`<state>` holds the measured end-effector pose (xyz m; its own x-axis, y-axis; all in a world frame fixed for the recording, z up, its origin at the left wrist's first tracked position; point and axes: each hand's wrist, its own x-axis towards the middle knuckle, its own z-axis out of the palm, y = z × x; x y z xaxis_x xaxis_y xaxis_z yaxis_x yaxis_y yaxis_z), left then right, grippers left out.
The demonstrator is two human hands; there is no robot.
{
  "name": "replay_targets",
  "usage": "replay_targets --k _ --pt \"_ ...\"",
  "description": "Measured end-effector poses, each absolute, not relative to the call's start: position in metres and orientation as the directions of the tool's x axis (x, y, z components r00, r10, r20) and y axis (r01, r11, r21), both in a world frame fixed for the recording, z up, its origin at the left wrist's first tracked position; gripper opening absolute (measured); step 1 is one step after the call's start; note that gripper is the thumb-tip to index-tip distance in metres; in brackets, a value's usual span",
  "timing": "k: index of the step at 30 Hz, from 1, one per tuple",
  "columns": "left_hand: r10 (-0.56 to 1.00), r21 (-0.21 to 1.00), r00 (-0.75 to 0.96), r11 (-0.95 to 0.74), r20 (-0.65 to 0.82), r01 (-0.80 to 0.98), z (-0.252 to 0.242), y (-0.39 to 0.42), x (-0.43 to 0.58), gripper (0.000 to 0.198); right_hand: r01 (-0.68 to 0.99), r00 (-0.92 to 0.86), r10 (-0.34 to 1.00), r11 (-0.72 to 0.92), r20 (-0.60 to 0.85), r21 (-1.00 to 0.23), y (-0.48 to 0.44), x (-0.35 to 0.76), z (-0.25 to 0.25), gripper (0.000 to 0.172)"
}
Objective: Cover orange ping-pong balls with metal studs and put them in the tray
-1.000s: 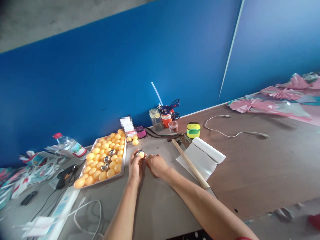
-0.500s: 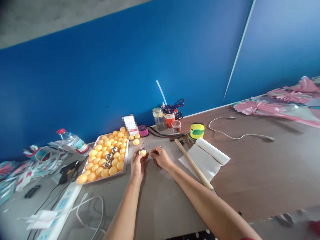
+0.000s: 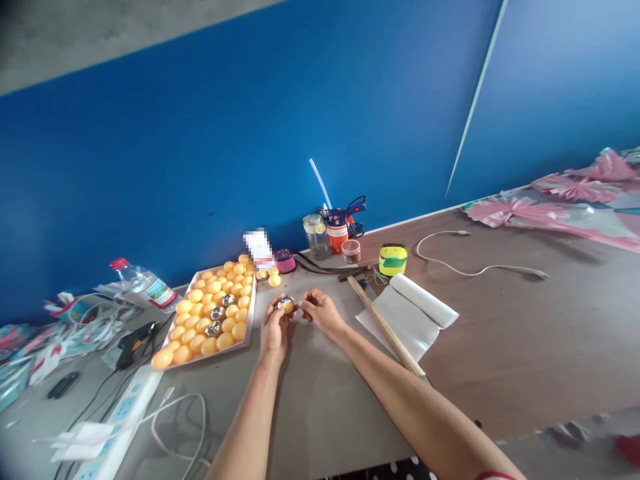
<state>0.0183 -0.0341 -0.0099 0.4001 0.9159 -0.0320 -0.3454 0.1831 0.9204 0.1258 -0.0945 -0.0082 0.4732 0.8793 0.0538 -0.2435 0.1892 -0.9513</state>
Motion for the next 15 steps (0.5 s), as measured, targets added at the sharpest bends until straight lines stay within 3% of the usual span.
replay_targets --k 6,15 --pt "0.924 0.925 0.38 0.17 -0.031 -0.34 -0.0101 -0.0337 0.0185 0.039 -0.354 0.37 0.929 0.166 0.025 -0.92 -0.0949 0.1262 -0.0087 0.02" --pt "0.911 0.945 0.412 0.16 -0.03 -0.285 -0.009 -0.0364 0.0173 0.039 -0.364 0.389 0.921 0.143 -0.011 -0.92 -0.0965 0.1223 -0.006 0.021"
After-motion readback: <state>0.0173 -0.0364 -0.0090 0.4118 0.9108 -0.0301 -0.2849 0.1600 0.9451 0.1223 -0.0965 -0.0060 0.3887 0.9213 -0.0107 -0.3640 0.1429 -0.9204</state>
